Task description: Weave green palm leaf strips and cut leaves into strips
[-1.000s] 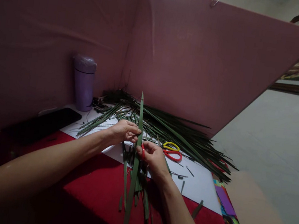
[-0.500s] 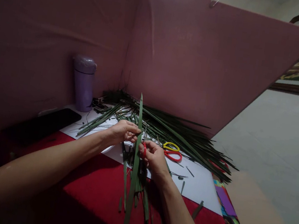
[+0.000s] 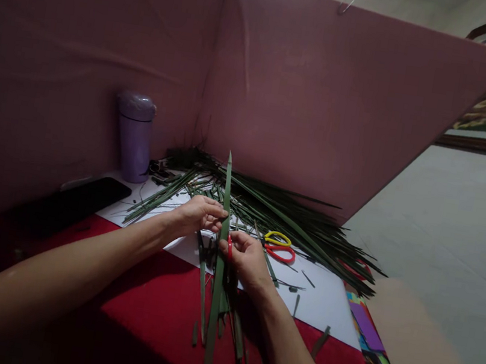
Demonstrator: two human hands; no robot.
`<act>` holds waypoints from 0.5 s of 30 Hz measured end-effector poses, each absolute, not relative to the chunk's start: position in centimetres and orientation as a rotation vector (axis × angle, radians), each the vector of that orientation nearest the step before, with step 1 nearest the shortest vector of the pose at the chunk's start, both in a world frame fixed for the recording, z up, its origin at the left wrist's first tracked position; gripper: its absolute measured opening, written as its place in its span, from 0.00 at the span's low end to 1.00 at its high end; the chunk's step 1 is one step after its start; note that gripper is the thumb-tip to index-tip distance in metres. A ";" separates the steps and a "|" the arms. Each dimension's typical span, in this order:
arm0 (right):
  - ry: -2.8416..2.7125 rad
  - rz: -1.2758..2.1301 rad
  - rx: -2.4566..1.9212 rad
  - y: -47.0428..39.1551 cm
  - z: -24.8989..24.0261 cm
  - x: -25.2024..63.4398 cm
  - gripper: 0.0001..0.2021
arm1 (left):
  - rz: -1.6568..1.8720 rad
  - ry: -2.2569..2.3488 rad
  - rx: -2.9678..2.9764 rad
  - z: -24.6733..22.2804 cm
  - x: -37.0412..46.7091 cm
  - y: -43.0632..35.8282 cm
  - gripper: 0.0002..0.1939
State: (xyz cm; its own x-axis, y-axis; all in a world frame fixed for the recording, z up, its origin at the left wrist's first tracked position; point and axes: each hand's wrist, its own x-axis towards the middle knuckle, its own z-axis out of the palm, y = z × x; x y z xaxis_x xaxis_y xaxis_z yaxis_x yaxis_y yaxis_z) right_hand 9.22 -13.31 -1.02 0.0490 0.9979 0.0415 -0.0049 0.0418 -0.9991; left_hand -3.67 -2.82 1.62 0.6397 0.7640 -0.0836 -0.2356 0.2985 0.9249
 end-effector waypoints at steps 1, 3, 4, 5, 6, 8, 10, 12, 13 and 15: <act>-1.185 1.151 -1.191 -13.3 -1.0 9.2 0.19 | 0.719 0.585 1.070 1.6 -3.7 -2.8 0.05; -1.172 1.160 -1.177 -13.3 -1.1 9.2 0.19 | 0.719 0.586 1.069 1.6 -3.7 -2.8 0.05; -1.160 1.163 -1.173 -13.2 -1.1 9.2 0.18 | 0.716 0.589 1.066 1.5 -3.7 -2.7 0.04; -1.145 1.165 -1.175 -13.2 -1.2 9.3 0.18 | 0.715 0.592 1.062 1.5 -3.7 -2.7 0.04; -1.127 1.163 -1.181 -13.1 -1.3 9.3 0.18 | 0.717 0.593 1.056 1.4 -3.7 -2.6 0.04; -1.092 1.155 -1.205 -13.1 -1.4 9.5 0.18 | 0.727 0.593 1.042 1.3 -3.8 -2.4 0.03; -1.065 1.142 -1.229 -13.0 -1.5 9.6 0.18 | 0.747 0.595 1.028 1.3 -3.8 -2.2 0.04; -1.046 1.120 -1.241 -13.1 -1.4 9.6 0.18 | 0.766 0.608 1.012 1.3 -3.9 -2.1 0.04; -1.039 1.109 -1.243 -13.1 -1.3 9.5 0.19 | 0.774 0.619 1.001 1.3 -3.9 -2.1 0.04; -1.034 1.089 -1.228 -13.1 -1.1 9.4 0.20 | 0.780 0.645 0.980 1.3 -3.9 -2.0 0.04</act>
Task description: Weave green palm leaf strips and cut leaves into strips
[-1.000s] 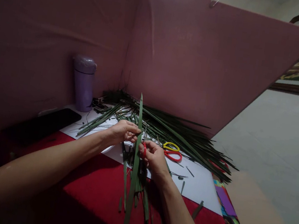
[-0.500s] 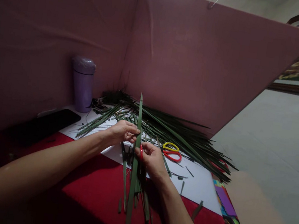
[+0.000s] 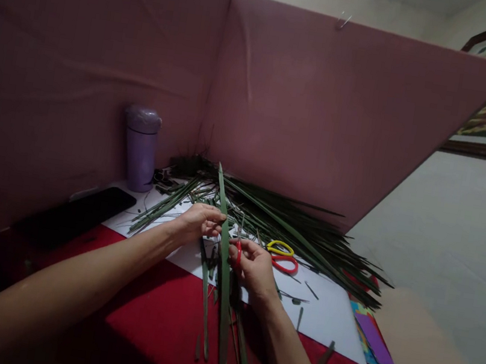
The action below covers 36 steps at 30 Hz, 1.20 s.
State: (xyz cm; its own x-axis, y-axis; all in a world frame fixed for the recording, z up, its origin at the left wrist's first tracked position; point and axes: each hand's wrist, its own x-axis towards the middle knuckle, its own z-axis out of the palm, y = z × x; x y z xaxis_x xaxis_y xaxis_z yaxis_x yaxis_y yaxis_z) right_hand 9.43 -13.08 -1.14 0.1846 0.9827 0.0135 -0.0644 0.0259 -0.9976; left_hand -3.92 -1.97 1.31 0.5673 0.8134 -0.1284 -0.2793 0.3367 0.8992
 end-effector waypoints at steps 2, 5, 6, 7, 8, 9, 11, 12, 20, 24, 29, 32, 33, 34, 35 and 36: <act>-1.051 1.066 -1.185 -13.0 -1.1 9.3 0.21 | 0.784 0.669 0.962 1.3 -3.9 -1.9 0.05; -1.074 1.019 -1.155 -12.9 -1.1 9.2 0.22 | 0.802 0.675 0.928 1.3 -4.0 -1.8 0.07; -1.070 0.999 -1.169 -12.9 -1.0 9.2 0.23 | 0.808 0.671 0.920 1.3 -4.0 -1.8 0.07; -1.064 0.981 -1.193 -13.0 -0.9 9.2 0.24 | 0.810 0.666 0.914 1.3 -4.0 -1.8 0.07; -1.060 0.960 -1.218 -13.0 -0.8 9.2 0.24 | 0.810 0.661 0.913 1.2 -4.1 -1.8 0.07; -1.057 0.939 -1.238 -13.0 -0.7 9.3 0.24 | 0.806 0.660 0.914 1.2 -4.1 -1.8 0.06; -1.048 0.898 -1.251 -13.1 -0.6 9.4 0.25 | 0.791 0.660 0.915 1.1 -4.2 -1.7 0.06; -1.039 0.884 -1.246 -13.0 -0.5 9.5 0.25 | 0.779 0.659 0.915 1.1 -4.2 -1.7 0.06; -1.187 0.607 -1.419 -12.9 -1.2 10.3 0.15 | 0.756 0.654 0.878 1.1 -4.0 -2.0 0.07; -1.212 0.574 -1.470 -13.1 -1.6 10.6 0.15 | 0.781 0.646 0.869 1.1 -3.9 -2.2 0.07; -1.164 0.546 -1.505 -13.0 -2.2 11.2 0.19 | 0.777 0.630 0.854 1.4 -3.7 -2.1 0.06; -1.181 0.528 -1.517 -12.8 -2.5 11.4 0.19 | 0.792 0.648 0.810 1.7 -3.4 -2.1 0.06; -1.191 0.523 -1.519 -12.7 -2.5 11.5 0.19 | 0.794 0.654 0.798 1.8 -3.2 -2.1 0.06; -1.200 0.514 -1.518 -12.6 -2.6 11.5 0.18 | 0.792 0.658 0.790 2.0 -3.0 -2.2 0.06; -1.209 0.505 -1.516 -12.6 -2.6 11.5 0.18 | 0.786 0.660 0.789 2.3 -2.7 -2.3 0.06; -1.213 0.496 -1.515 -12.5 -2.7 11.5 0.17 | 0.781 0.664 0.795 2.5 -2.5 -2.4 0.05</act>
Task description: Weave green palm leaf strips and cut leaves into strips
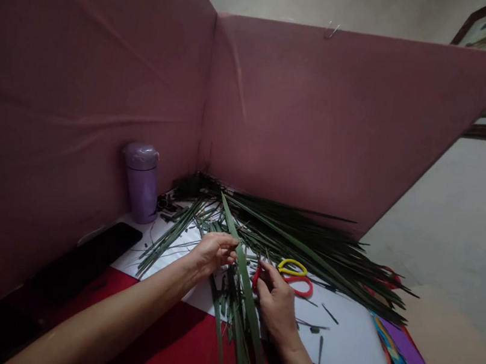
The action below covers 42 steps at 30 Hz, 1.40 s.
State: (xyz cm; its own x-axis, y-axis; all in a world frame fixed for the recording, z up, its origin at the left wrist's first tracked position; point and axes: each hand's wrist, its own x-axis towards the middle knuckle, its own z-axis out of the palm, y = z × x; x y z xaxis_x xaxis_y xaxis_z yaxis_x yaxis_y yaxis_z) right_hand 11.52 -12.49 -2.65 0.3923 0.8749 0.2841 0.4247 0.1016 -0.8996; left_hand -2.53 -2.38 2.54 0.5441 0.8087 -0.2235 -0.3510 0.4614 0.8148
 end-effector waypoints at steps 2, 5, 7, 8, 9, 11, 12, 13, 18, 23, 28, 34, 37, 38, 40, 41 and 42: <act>-1.214 0.488 -1.517 -12.4 -2.6 11.5 0.17 | 0.773 0.682 0.805 3.2 -2.2 -2.7 0.06; -1.211 0.468 -1.517 -12.4 -2.3 11.5 0.16 | 0.753 0.726 0.821 4.1 -1.9 -2.9 0.06; -1.217 0.436 -1.519 -12.4 -2.3 11.6 0.16 | 0.736 0.743 0.833 4.5 -1.9 -2.7 0.06; -1.222 0.414 -1.527 -12.4 -2.3 11.6 0.16 | 0.730 0.749 0.837 4.6 -1.8 -2.6 0.06; -1.227 0.388 -1.541 -12.4 -2.3 11.7 0.16 | 0.727 0.753 0.840 4.7 -1.8 -2.4 0.06; -1.233 0.332 -1.580 -12.4 -2.4 11.8 0.17 | 0.722 0.756 0.842 4.6 -1.5 -2.1 0.05; -1.232 0.305 -1.601 -12.4 -2.5 11.9 0.17 | 0.717 0.756 0.841 4.4 -1.3 -1.9 0.05; -1.231 0.281 -1.620 -12.3 -2.5 12.1 0.17 | 0.710 0.755 0.840 4.2 -1.0 -1.8 0.05; -1.218 0.141 -1.658 -12.2 -2.4 12.6 0.18 | 0.683 0.711 0.843 2.6 0.0 -1.3 0.05; -1.266 0.091 -1.652 -12.1 -2.3 12.8 0.17 | 0.669 0.626 0.853 1.3 -0.7 -0.7 0.04; -1.236 0.126 -1.715 -12.4 -1.9 12.5 0.17 | 0.648 0.500 0.885 0.4 -1.7 -0.4 0.05; -1.222 0.125 -1.724 -12.4 -1.8 12.5 0.17 | 0.675 0.498 0.897 0.2 -1.8 -0.8 0.06; -1.236 0.135 -1.701 -12.3 -1.9 12.5 0.18 | 0.718 0.560 0.882 0.5 -1.9 -0.9 0.06; -1.250 0.142 -1.694 -12.3 -1.9 12.5 0.18 | 0.728 0.576 0.879 0.6 -1.9 -0.9 0.06; -1.280 0.157 -1.696 -12.3 -1.9 12.4 0.18 | 0.753 0.592 0.875 0.7 -1.9 -0.9 0.05; -1.291 0.160 -1.702 -12.3 -1.8 12.4 0.18 | 0.767 0.592 0.874 0.7 -1.9 -0.8 0.05; -1.300 0.159 -1.710 -12.4 -1.8 12.4 0.18 | 0.775 0.590 0.873 0.7 -1.9 -0.8 0.05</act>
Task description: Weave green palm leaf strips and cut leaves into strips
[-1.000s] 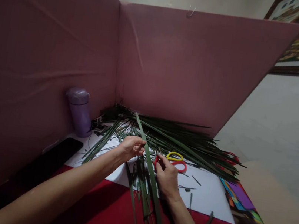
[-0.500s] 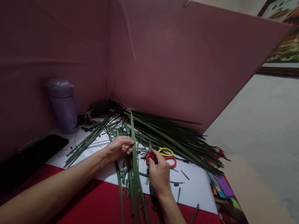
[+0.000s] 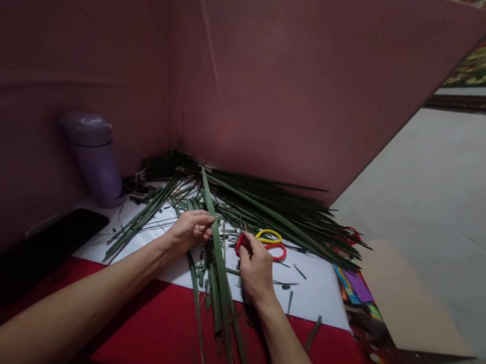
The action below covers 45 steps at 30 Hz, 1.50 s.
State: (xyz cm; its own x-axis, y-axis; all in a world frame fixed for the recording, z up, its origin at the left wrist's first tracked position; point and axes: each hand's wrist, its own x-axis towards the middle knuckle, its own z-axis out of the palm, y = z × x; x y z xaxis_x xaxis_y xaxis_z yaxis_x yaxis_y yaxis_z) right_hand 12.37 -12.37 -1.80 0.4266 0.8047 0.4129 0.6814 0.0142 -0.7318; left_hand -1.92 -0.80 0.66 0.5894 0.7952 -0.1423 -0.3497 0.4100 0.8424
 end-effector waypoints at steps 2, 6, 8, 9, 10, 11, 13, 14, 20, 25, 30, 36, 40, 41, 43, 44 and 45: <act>-1.331 0.145 -1.716 -12.4 -1.7 12.3 0.17 | 0.782 0.580 0.867 0.5 -1.9 -0.7 0.05; -1.405 0.109 -1.682 -12.4 -1.4 12.1 0.13 | 0.781 0.538 0.848 0.3 -1.8 -0.7 0.05; -1.430 0.099 -1.638 -12.5 -1.2 12.0 0.13 | 0.769 0.520 0.841 0.4 -1.8 -0.8 0.05; -1.444 0.094 -1.611 -12.6 -1.1 11.8 0.14 | 0.753 0.515 0.839 0.4 -1.8 -0.9 0.05; -1.463 0.084 -1.582 -12.7 -1.0 11.7 0.16 | 0.731 0.513 0.838 0.5 -1.8 -1.0 0.05; -1.486 0.067 -1.554 -12.8 -0.9 11.6 0.18 | 0.705 0.509 0.841 0.7 -1.9 -1.2 0.05; -1.556 0.026 -1.500 -13.1 -0.6 11.2 0.21 | 0.662 0.492 0.853 0.9 -1.9 -1.5 0.05; -1.597 0.011 -1.473 -13.2 -0.5 11.0 0.22 | 0.652 0.483 0.862 0.9 -1.9 -1.6 0.05; -1.767 0.052 -1.346 -13.6 -0.4 10.5 0.18 | 0.652 0.522 0.892 0.4 -1.6 -2.0 0.05; -1.648 0.171 -1.296 -13.4 -1.0 10.6 0.15 | 0.624 0.539 0.946 0.1 -1.4 -2.1 0.04; -1.518 0.219 -1.270 -13.2 -0.9 10.6 0.12 | 0.601 0.513 0.991 -0.3 -1.2 -2.4 0.06; -1.241 0.401 -1.258 -13.2 -0.4 10.4 0.10 | 0.623 0.516 1.040 -1.0 -0.9 -2.3 0.08; -1.113 0.561 -1.329 -13.2 -0.1 10.4 0.13 | 0.626 0.555 1.037 -0.8 -0.9 -2.4 0.08; -1.113 0.600 -1.323 -13.2 0.0 10.5 0.13 | 0.628 0.556 1.032 -0.6 -0.9 -2.5 0.08; -1.123 0.656 -1.300 -13.2 0.2 10.5 0.13 | 0.630 0.556 1.027 -0.4 -0.9 -2.6 0.08; -1.131 0.678 -1.293 -13.2 0.2 10.5 0.14 | 0.630 0.556 1.028 -0.2 -1.0 -2.6 0.08; -1.140 0.700 -1.294 -13.2 0.3 10.4 0.14 | 0.631 0.559 1.030 -0.1 -1.0 -2.7 0.08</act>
State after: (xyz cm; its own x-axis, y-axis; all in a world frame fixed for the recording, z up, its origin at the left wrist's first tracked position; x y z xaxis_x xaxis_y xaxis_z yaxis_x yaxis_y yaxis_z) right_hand 10.42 -13.24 0.29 0.3352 0.9083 0.2502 0.1878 0.1959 -0.9625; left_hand -1.00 -2.68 -0.15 0.6941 0.7083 -0.1285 -0.2128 0.3724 0.9034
